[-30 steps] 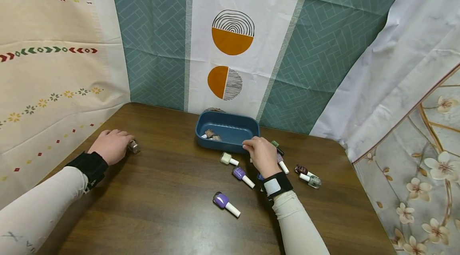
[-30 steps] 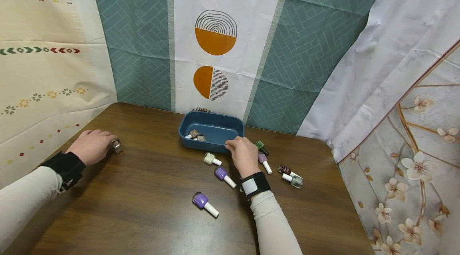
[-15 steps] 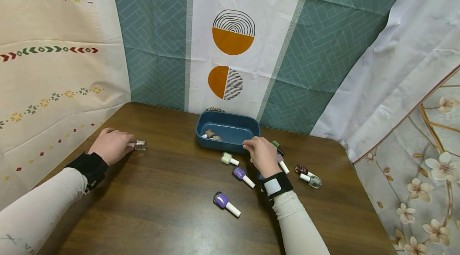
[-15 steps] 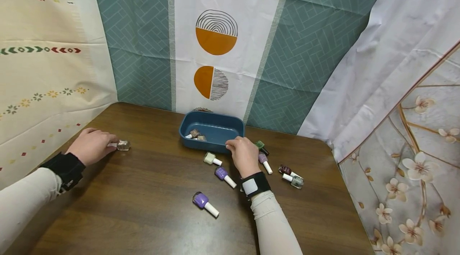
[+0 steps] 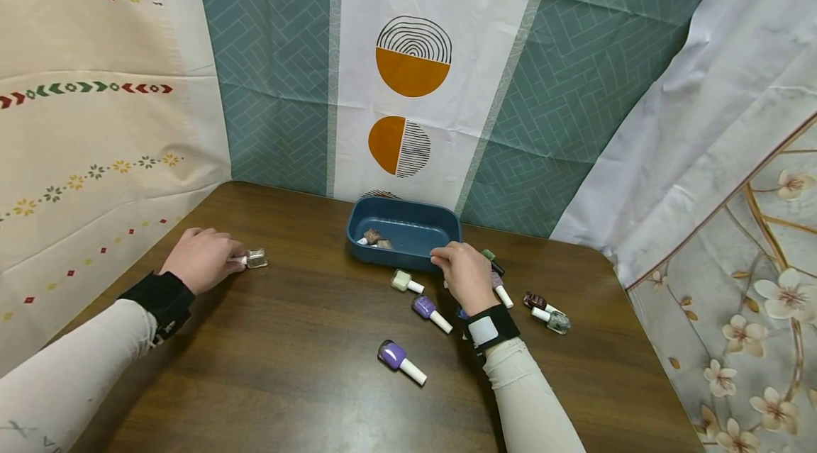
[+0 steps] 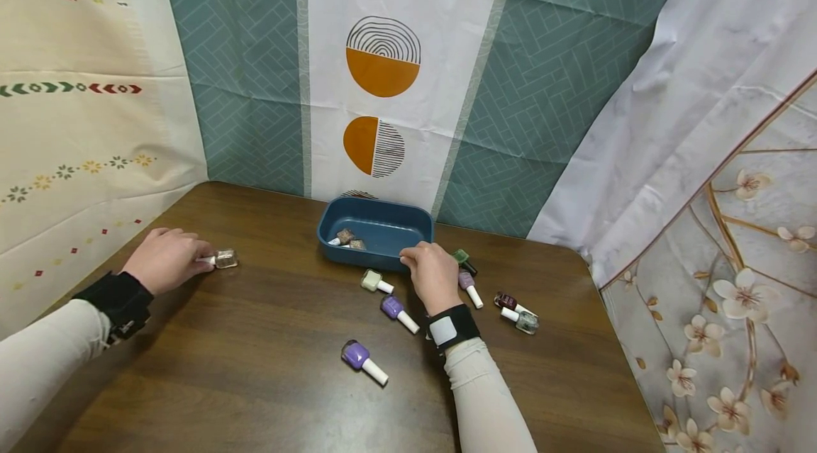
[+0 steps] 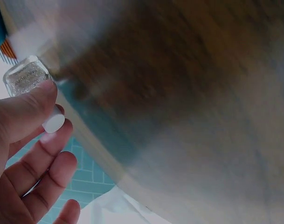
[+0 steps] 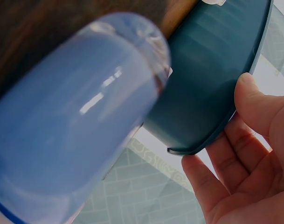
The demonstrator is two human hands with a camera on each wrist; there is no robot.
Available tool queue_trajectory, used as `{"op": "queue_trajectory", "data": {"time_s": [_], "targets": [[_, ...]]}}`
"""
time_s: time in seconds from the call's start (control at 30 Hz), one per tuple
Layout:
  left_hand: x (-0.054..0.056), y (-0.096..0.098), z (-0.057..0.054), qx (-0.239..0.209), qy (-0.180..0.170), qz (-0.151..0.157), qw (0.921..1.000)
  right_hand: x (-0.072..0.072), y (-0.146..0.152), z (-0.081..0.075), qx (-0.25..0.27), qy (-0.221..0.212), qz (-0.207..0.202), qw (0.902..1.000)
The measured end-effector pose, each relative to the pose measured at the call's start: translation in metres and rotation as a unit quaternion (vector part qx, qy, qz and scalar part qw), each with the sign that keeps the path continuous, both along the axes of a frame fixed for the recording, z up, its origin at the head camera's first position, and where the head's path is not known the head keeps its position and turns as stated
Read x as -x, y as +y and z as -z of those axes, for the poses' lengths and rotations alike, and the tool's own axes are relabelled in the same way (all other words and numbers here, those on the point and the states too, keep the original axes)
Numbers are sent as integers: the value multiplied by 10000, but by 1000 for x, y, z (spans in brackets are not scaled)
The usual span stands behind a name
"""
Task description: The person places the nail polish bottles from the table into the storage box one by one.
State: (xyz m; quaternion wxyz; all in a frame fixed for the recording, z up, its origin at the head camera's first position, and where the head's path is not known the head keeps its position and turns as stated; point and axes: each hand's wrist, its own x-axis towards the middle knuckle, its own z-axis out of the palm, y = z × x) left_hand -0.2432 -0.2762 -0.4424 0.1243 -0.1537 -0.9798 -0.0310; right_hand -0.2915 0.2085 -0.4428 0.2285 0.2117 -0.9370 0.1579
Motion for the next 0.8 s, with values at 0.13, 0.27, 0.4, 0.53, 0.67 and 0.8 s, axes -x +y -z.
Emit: {"op": "queue_trajectory", "data": {"time_s": [0.13,0.27,0.4,0.53,0.67,0.8], "targets": [[-1,5,-2,-36,44,43,10000,0,0,0,3,8,8,10000],[-2,10,-3,-48,91,121,9999,0,0,0,-11,-7,19,10000],[-2,14,-3,-9,282,219,9994,0,0,0,-6,19,-6,10000],[-3,21,-4,12,407,293,9987,0,0,-1,11,41,-33,10000],[-3,29,-5,-44,466,362,9982,1,0,0,12,23,-22,10000],[-2,37,-6,-60,591,449,9972,1,0,1,31,26,-13,10000]]}}
